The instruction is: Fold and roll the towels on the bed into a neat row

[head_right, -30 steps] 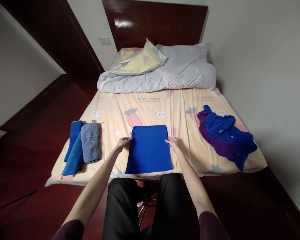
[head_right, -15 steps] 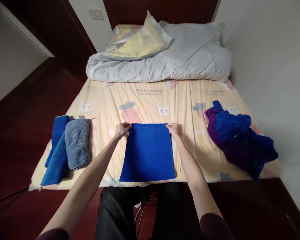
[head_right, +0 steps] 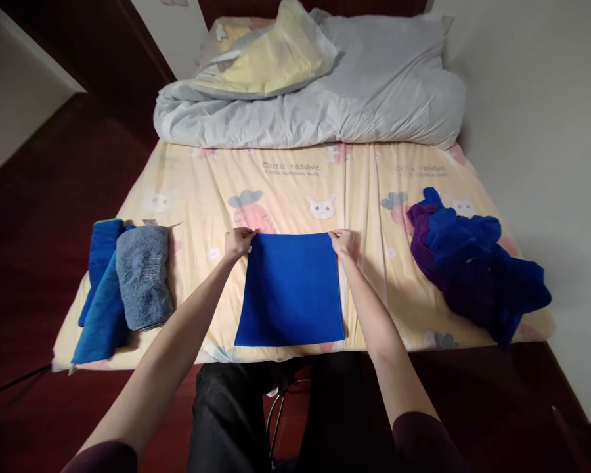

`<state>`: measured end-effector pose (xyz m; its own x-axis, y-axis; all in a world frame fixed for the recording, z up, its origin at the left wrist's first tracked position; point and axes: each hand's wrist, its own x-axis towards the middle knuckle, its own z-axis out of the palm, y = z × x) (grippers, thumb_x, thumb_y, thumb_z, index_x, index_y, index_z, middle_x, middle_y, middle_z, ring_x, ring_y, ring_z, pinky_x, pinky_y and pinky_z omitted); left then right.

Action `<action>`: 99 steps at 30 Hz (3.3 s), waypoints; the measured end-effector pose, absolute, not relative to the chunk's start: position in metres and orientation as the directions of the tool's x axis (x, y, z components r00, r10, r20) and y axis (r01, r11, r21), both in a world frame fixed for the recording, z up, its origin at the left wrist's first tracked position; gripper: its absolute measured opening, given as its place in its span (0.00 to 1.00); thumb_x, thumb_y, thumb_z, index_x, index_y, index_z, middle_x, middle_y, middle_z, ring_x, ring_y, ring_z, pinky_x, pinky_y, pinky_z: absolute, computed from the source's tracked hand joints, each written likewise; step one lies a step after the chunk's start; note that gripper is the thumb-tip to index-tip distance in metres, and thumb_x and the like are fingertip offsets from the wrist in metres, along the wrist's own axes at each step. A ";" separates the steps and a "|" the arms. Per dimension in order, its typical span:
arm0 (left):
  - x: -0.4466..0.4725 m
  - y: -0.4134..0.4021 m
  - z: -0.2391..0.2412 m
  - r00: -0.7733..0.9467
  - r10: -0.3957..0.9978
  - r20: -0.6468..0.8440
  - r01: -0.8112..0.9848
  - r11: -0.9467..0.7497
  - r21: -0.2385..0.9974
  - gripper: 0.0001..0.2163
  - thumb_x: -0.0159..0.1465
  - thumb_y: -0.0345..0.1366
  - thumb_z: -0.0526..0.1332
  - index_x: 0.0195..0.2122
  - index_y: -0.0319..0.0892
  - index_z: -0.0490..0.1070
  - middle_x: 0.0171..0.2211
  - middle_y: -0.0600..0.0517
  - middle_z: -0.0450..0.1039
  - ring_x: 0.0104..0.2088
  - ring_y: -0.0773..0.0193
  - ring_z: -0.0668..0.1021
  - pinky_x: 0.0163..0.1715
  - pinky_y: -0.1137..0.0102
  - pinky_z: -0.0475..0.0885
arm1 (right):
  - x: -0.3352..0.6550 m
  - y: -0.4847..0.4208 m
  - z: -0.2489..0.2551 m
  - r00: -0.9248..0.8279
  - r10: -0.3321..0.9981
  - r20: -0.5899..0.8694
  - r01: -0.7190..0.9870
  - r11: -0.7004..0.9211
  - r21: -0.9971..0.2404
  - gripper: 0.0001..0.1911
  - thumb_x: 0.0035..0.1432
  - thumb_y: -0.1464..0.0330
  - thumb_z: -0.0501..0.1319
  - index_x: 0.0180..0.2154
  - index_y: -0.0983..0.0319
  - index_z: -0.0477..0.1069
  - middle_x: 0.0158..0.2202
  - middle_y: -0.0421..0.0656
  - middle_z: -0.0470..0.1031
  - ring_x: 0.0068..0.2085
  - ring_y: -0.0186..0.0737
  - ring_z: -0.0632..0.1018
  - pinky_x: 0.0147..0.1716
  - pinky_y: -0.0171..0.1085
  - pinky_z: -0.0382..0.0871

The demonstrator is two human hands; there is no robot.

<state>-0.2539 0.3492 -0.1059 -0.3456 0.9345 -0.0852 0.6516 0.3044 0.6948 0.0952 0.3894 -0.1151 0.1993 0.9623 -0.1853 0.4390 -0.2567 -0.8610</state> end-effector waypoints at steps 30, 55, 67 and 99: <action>-0.180 0.202 -0.130 0.106 0.985 0.138 0.911 -0.152 0.383 0.31 0.75 0.45 0.46 0.73 0.29 0.54 0.76 0.38 0.47 0.77 0.49 0.49 0.75 0.49 0.46 | 0.065 0.244 -0.120 -0.290 0.956 0.038 0.911 0.288 -0.295 0.37 0.77 0.57 0.41 0.73 0.78 0.49 0.77 0.58 0.44 0.78 0.51 0.46 0.76 0.55 0.38; -0.171 0.057 -0.126 -0.018 0.995 0.095 0.890 -0.027 0.455 0.32 0.75 0.47 0.47 0.76 0.37 0.49 0.77 0.41 0.43 0.77 0.52 0.46 0.75 0.48 0.45 | 0.099 0.128 -0.118 -0.323 0.946 0.035 0.907 0.320 -0.274 0.39 0.76 0.53 0.41 0.75 0.74 0.45 0.77 0.55 0.44 0.78 0.47 0.47 0.75 0.53 0.43; -0.191 -0.006 -0.125 -0.169 0.985 0.030 0.901 0.142 0.410 0.33 0.73 0.46 0.48 0.74 0.30 0.51 0.75 0.33 0.47 0.76 0.44 0.51 0.74 0.46 0.48 | 0.110 0.068 -0.129 -0.041 0.993 0.107 0.955 0.070 -0.287 0.37 0.75 0.58 0.40 0.72 0.77 0.52 0.75 0.62 0.52 0.76 0.51 0.54 0.73 0.56 0.47; -0.197 -0.012 -0.117 -0.143 0.980 0.135 0.826 0.043 0.562 0.21 0.69 0.31 0.51 0.59 0.44 0.76 0.59 0.44 0.74 0.59 0.49 0.72 0.63 0.55 0.70 | 0.157 0.025 -0.119 -0.204 0.962 0.179 0.894 0.258 -0.367 0.26 0.72 0.71 0.45 0.64 0.62 0.72 0.61 0.53 0.75 0.61 0.51 0.71 0.61 0.50 0.62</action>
<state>-0.1967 -0.0117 -0.1166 -0.1431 0.9804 0.1352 0.8259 0.0430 0.5622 0.1570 0.0253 -0.1188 -0.2038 0.9625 0.1791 0.8938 0.2576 -0.3671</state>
